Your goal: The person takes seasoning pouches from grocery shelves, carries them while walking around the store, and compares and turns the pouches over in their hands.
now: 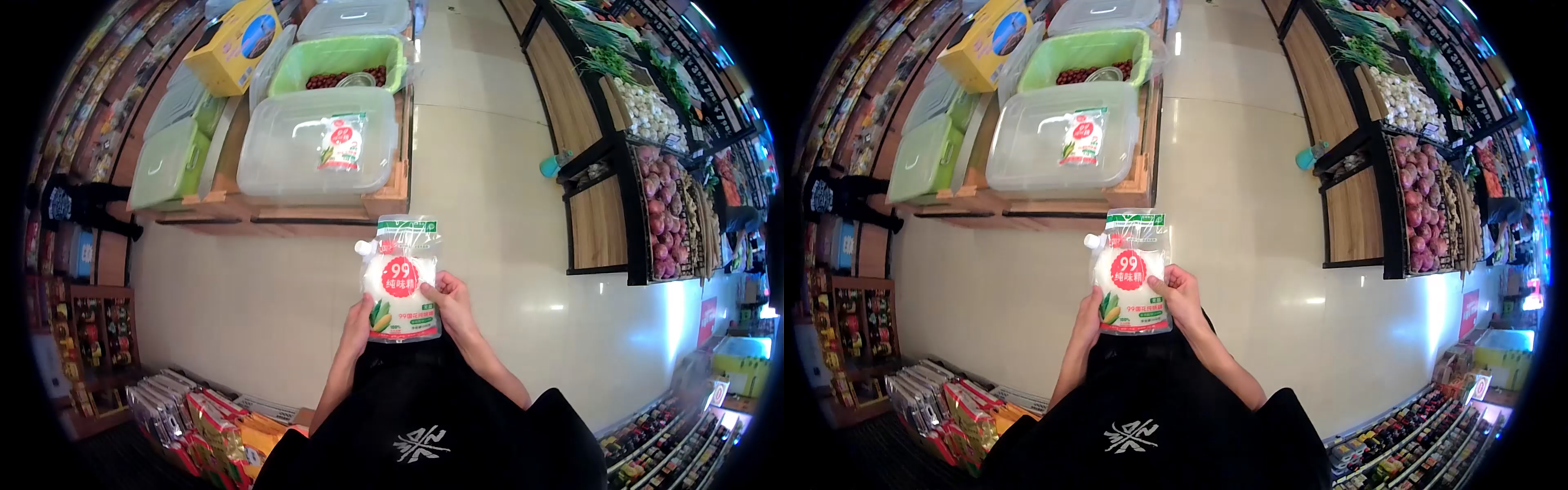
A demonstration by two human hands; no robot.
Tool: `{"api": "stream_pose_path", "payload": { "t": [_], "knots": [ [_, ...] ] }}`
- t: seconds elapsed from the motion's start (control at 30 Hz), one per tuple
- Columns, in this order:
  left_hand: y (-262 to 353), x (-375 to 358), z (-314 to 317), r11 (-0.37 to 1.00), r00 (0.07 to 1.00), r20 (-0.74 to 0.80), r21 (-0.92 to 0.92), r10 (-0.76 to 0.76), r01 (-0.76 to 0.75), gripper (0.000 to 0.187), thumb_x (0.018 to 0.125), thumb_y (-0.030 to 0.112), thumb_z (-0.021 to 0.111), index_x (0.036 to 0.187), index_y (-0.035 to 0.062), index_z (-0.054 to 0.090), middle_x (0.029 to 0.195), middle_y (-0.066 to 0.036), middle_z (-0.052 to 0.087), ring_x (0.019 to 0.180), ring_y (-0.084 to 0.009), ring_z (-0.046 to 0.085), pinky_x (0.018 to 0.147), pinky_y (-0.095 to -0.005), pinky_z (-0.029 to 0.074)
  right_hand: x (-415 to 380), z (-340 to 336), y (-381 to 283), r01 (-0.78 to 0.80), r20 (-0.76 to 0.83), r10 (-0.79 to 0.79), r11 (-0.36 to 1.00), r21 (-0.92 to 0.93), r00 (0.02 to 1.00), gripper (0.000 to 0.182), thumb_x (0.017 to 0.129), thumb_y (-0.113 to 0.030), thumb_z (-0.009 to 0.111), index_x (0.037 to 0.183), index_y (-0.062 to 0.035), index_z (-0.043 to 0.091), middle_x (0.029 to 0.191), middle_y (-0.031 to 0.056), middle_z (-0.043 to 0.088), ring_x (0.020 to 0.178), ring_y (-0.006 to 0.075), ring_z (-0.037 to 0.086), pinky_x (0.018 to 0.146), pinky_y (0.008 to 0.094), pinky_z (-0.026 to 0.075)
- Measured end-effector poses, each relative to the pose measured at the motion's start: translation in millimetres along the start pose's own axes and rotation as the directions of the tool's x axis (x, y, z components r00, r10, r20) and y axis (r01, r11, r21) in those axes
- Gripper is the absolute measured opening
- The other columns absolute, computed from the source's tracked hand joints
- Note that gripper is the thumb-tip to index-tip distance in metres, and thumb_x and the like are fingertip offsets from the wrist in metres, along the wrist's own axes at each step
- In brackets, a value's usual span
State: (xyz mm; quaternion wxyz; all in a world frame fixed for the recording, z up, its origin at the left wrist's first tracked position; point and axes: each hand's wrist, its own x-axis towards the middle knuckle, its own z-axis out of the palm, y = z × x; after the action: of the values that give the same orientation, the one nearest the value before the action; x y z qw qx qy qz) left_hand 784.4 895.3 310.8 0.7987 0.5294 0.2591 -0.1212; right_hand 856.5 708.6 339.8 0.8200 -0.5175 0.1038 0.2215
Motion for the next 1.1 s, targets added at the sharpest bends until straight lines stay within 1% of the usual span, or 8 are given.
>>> {"api": "stream_pose_path", "payload": {
  "t": [0.2,0.33,0.4,0.5,0.53,0.67,0.9,1.1],
  "knots": [
    [27,40,11,0.996,0.996,-0.025,0.040,0.084,-0.083,0.043,0.101,0.032,0.038,0.109,-0.0053,0.056,0.103,-0.010,0.062,0.092,-0.0126,0.059,0.082,-0.0264,0.047,35,-4,-2,-0.051,-0.023,0.054,0.992,0.118,0.998,0.025,0.092,-0.019,0.060,0.106,0.0014,0.059,0.094,0.0040,0.065,0.085,0.0078,0.058,0.079,0.0234,0.047],
    [34,89,18,0.995,0.993,-0.057,-0.002,0.104,-0.104,0.044,0.101,0.033,0.038,0.109,-0.0063,0.056,0.103,-0.011,0.062,0.090,-0.0128,0.059,0.080,-0.0260,0.048,64,-7,-30,-0.120,0.131,0.162,0.953,-0.279,0.978,0.032,0.092,-0.022,0.059,0.112,0.0036,0.058,0.102,0.0058,0.064,0.091,0.0124,0.059,0.086,0.0280,0.047],
    [37,116,12,0.987,0.993,-0.039,0.122,0.114,-0.108,0.047,0.101,0.034,0.037,0.113,-0.0083,0.054,0.106,-0.013,0.062,0.092,-0.0151,0.060,0.080,-0.0286,0.050,88,-12,-32,-0.168,0.107,0.199,0.955,-0.246,0.974,0.031,0.093,-0.021,0.058,0.110,0.0042,0.060,0.102,0.0066,0.065,0.091,0.0120,0.059,0.085,0.0275,0.047],
    [57,150,23,0.997,0.999,-0.038,0.083,0.008,-0.005,0.049,0.100,0.038,0.040,0.107,-0.0064,0.058,0.097,-0.009,0.064,0.088,-0.0108,0.058,0.077,-0.0242,0.047,128,-19,-39,-0.164,0.107,0.192,0.960,-0.229,0.975,0.029,0.094,-0.020,0.057,0.108,0.0048,0.060,0.100,0.0083,0.066,0.089,0.0107,0.059,0.082,0.0261,0.048],
    [69,155,34,0.999,0.995,-0.095,0.030,-0.034,0.037,0.041,0.098,0.032,0.047,0.107,-0.0056,0.060,0.098,-0.008,0.064,0.089,-0.0105,0.058,0.078,-0.0242,0.047,140,-22,-43,-0.154,0.109,0.184,0.958,-0.240,0.977,0.029,0.094,-0.020,0.057,0.109,0.0047,0.060,0.100,0.0082,0.066,0.088,0.0103,0.059,0.081,0.0259,0.048],
    [88,192,57,0.999,0.998,0.029,0.000,0.049,-0.049,0.028,0.092,0.018,0.059,0.110,-0.0033,0.060,0.102,-0.007,0.064,0.090,-0.0106,0.059,0.080,-0.0249,0.047,195,-34,-63,-0.065,0.189,0.121,0.957,-0.282,0.974,0.031,0.094,-0.022,0.057,0.111,0.0043,0.059,0.101,0.0077,0.065,0.090,0.0086,0.058,0.080,0.0262,0.048],
    [109,252,75,0.987,0.978,-0.134,0.025,0.161,-0.159,0.029,0.091,0.020,0.061,0.109,-0.0030,0.060,0.101,-0.007,0.065,0.089,-0.0105,0.060,0.080,-0.0253,0.047,270,-35,-103,-0.129,0.372,0.230,0.952,-0.278,0.899,0.035,0.091,-0.023,0.061,0.115,0.0029,0.057,0.105,0.0072,0.064,0.093,0.0118,0.059,0.082,0.0285,0.048],
    [123,263,79,0.989,0.962,-0.229,0.045,0.150,-0.144,0.028,0.089,0.017,0.063,0.109,-0.0024,0.060,0.101,-0.007,0.064,0.089,-0.0110,0.060,0.078,-0.0257,0.048,322,-23,-98,-0.172,0.371,0.290,0.932,-0.318,0.882,0.037,0.087,-0.019,0.066,0.115,0.0035,0.057,0.105,0.0087,0.065,0.092,0.0136,0.062,0.080,0.0286,0.050]
  ]
}}
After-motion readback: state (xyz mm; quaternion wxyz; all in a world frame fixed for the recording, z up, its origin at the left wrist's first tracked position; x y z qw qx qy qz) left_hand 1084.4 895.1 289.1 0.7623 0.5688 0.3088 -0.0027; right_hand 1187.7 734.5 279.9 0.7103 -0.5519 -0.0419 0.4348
